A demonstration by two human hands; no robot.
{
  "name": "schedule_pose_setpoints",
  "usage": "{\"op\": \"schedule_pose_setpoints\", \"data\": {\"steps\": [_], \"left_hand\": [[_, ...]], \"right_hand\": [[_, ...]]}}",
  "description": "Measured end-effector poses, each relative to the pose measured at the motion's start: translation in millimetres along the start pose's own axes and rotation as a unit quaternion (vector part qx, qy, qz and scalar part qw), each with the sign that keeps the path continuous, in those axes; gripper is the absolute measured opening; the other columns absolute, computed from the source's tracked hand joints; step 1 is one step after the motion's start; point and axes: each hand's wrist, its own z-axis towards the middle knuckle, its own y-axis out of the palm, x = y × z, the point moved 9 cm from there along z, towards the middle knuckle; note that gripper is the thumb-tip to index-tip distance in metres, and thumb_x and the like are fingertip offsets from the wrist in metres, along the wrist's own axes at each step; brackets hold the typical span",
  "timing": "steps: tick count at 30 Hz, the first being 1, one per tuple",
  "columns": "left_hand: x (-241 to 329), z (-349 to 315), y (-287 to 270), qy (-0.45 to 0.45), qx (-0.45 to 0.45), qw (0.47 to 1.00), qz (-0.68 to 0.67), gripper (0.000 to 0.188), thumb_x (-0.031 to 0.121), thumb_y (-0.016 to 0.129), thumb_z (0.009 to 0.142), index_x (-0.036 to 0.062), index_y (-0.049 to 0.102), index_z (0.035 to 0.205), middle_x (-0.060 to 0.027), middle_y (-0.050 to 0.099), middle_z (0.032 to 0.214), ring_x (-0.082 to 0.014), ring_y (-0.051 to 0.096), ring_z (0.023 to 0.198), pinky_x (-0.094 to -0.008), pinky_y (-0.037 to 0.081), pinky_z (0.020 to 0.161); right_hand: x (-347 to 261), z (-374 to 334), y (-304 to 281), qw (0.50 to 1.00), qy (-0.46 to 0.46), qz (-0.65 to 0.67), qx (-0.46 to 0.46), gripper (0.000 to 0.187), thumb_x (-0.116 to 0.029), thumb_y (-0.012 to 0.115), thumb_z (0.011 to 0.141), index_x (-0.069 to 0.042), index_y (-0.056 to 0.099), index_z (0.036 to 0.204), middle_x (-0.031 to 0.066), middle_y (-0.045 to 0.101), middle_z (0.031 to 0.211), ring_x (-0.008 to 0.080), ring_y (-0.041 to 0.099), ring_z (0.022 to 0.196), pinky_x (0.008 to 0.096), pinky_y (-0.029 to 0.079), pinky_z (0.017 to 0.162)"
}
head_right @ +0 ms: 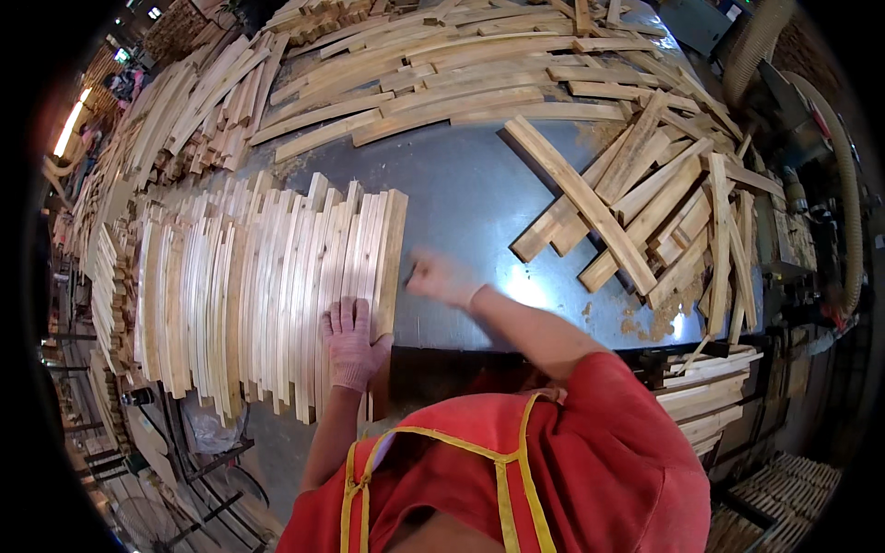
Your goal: The person repeatedly picks up thin wooden planks from a metal table and stacks them into a neat pile. They handle the planks one at a time or in small groups, aligning them before placing them onto the growing stack.
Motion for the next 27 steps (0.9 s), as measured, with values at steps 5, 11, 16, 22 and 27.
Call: {"op": "schedule_pose_setpoints", "data": {"steps": [5, 11, 16, 22, 27], "left_hand": [[0.5, -0.8, 7.2, -0.010, -0.004, 1.000, 0.016, 0.093, 0.048, 0.082, 0.079, 0.0118, 0.046, 0.156, -0.0178, 0.040, 0.162, -0.0414, 0.032, 0.154, -0.0603, 0.020, 0.129], [19.1, 6.7, 0.8, -0.020, -0.042, 0.992, 0.113, 0.092, 0.048, 0.083, 0.078, 0.0151, 0.046, 0.156, -0.0180, 0.040, 0.161, -0.0419, 0.032, 0.153, -0.0599, 0.023, 0.128], [2.5, 6.5, 20.1, -0.046, -0.045, 0.995, 0.083, 0.092, 0.052, 0.076, 0.088, 0.0136, 0.041, 0.164, -0.0203, 0.040, 0.164, -0.0422, 0.032, 0.155, -0.0604, 0.018, 0.130], [14.2, 5.9, 27.9, -0.031, -0.054, 0.996, 0.067, 0.091, 0.048, 0.075, 0.090, 0.0083, 0.040, 0.163, -0.0210, 0.035, 0.170, -0.0420, 0.030, 0.157, -0.0588, 0.017, 0.132], [28.3, 9.2, 20.0, -0.037, -0.092, 0.991, 0.094, 0.098, 0.044, 0.079, 0.085, 0.0099, 0.036, 0.165, -0.0186, 0.034, 0.170, -0.0399, 0.026, 0.159, -0.0582, 0.016, 0.132]], "right_hand": [[13.6, -94.8, -257.3, 0.831, 0.133, -0.407, 0.355, 0.057, -0.034, 0.079, 0.084, 0.000, 0.061, 0.126, 0.0251, 0.072, 0.119, 0.0440, 0.068, 0.116, 0.0501, 0.056, 0.098], [86.9, -127.4, -229.5, 0.905, 0.173, -0.198, 0.334, 0.065, -0.033, 0.083, 0.082, 0.000, 0.052, 0.129, 0.0303, 0.071, 0.118, 0.0452, 0.071, 0.110, 0.0492, 0.057, 0.097], [49.5, -69.8, -48.0, 0.970, 0.093, 0.038, 0.222, 0.060, -0.038, 0.076, 0.085, 0.000, 0.055, 0.126, 0.0311, 0.071, 0.115, 0.0469, 0.071, 0.108, 0.0529, 0.055, 0.094], [-22.3, -29.9, 60.0, 0.985, -0.080, -0.091, -0.123, 0.055, -0.033, 0.064, 0.095, -0.004, 0.054, 0.141, 0.0279, 0.073, 0.118, 0.0498, 0.069, 0.110, 0.0536, 0.054, 0.098], [20.3, -117.4, -139.9, 0.929, -0.014, -0.182, 0.321, 0.070, -0.036, 0.066, 0.093, 0.002, 0.053, 0.151, 0.0283, 0.065, 0.135, 0.0430, 0.060, 0.130, 0.0476, 0.048, 0.112]]}}
